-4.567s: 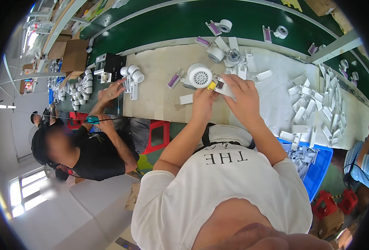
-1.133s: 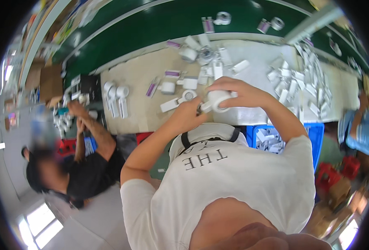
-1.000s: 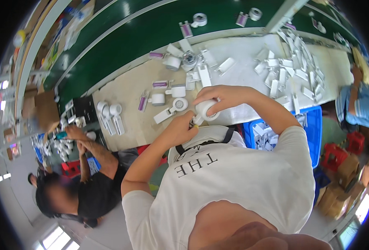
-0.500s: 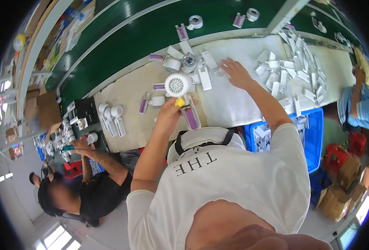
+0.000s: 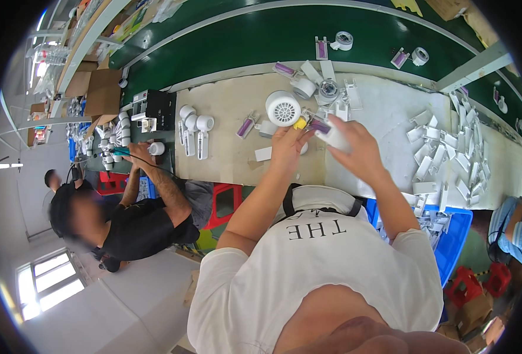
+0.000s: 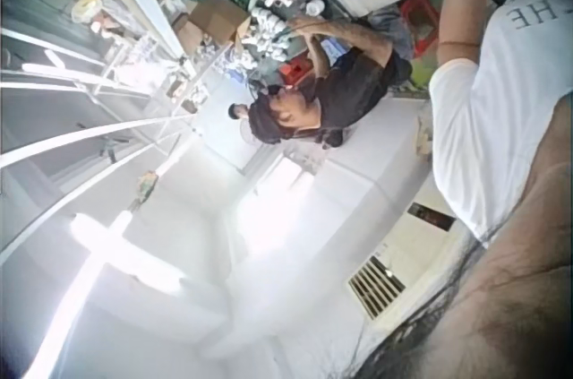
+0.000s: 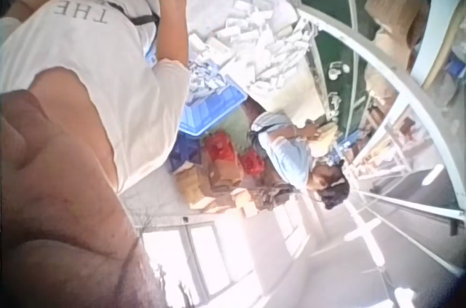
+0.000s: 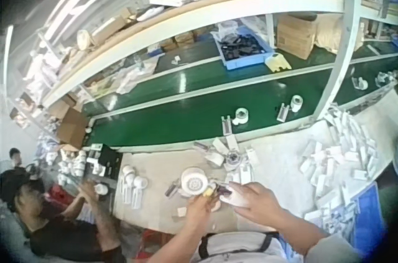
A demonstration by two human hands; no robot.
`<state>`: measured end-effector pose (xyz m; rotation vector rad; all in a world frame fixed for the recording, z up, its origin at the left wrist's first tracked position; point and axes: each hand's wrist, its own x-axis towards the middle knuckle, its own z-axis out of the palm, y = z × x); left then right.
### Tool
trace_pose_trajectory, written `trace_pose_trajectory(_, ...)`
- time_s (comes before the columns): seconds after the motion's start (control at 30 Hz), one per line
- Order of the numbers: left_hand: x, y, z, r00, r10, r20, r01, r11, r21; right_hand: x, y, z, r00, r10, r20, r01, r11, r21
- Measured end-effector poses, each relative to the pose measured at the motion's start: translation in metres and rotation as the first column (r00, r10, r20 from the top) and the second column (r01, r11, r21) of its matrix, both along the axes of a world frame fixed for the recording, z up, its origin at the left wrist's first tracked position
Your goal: Assembling small handheld fans by joining plastic housing components and internal parts manually at a factory assembly line workstation.
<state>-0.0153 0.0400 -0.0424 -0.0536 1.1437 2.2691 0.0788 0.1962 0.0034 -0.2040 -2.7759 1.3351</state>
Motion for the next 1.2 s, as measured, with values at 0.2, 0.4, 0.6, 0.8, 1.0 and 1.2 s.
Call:
trace_pose_trajectory(0.2, 0.010, 0.004, 0.009, 0.997, 0.077, -0.010, -0.076, 0.996, 0.042, -0.018, -0.021, 0.004, 0.922, 0.075, -0.381, 0.023, 0.969, 0.247)
trace_pose_trajectory(0.4, 0.015, 0.000, 0.016, 0.988, 0.138, -0.066, -0.133, 0.988, 0.075, -0.020, -0.026, 0.008, 0.895, 0.117, -0.431, -0.014, 0.972, 0.236)
trace_pose_trajectory(0.6, 0.014, -0.008, 0.001, 0.991, 0.115, -0.066, -0.110, 0.991, 0.073, -0.033, -0.033, 0.005, 0.888, 0.134, -0.439, -0.048, 0.979, 0.200)
trace_pose_trajectory(0.8, -0.002, -0.011, 0.021, 0.981, 0.195, -0.024, -0.189, 0.970, 0.152, -0.027, -0.023, 0.003, 0.956, -0.010, -0.293, 0.046, 0.992, 0.116)
trace_pose_trajectory(1.0, -0.012, -0.020, 0.025, 0.988, 0.157, 0.003, -0.153, 0.961, 0.230, -0.027, -0.044, 0.008, 0.989, -0.145, 0.012, 0.137, 0.901, -0.411)
trace_pose_trajectory(1.2, -0.028, -0.023, 0.015, 0.991, 0.134, -0.018, -0.127, 0.968, 0.217, -0.046, -0.046, -0.013, 0.970, -0.161, -0.185, 0.088, 0.932, -0.352)
